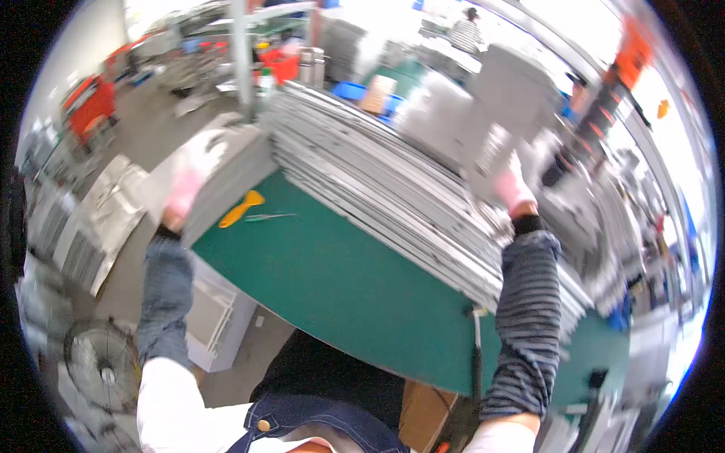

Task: Assembling metal mesh filters by attaching brackets and frames using manual and pneumatic tools.

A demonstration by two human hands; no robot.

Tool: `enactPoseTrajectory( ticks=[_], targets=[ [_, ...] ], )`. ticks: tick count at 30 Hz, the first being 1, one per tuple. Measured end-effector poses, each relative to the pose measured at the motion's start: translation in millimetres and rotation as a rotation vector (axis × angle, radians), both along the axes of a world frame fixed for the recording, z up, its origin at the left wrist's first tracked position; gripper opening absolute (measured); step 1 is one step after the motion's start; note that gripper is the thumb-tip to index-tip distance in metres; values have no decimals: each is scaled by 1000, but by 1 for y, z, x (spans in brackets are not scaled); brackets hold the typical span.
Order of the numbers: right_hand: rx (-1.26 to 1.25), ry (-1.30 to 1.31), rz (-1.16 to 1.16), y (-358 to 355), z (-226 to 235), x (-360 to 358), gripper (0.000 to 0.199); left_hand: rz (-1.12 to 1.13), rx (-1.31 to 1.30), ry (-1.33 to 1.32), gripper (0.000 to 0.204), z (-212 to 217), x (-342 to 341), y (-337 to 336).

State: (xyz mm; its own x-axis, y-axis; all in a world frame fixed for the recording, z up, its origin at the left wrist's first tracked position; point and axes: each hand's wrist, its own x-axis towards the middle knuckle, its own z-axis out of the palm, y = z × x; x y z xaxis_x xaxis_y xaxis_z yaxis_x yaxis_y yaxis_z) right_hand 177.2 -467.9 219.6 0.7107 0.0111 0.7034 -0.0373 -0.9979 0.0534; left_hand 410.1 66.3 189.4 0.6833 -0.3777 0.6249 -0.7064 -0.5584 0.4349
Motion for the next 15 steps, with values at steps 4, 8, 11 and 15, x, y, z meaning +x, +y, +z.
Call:
enactPoseTrajectory(
  ticks=[4,8,11,15],
  targets=[
    [144,468,-180,32,15,32,82,114,685,66,64,-22,113,-37],
    [593,631,156,-28,32,45,76,214,713,164,60,-32,120,-75],
    [622,463,162,-62,41,53,71,234,822,323,59,-26,130,-86],
    [670,258,189,-156,49,37,65,226,696,234,63,-19,138,-75]
  ],
)
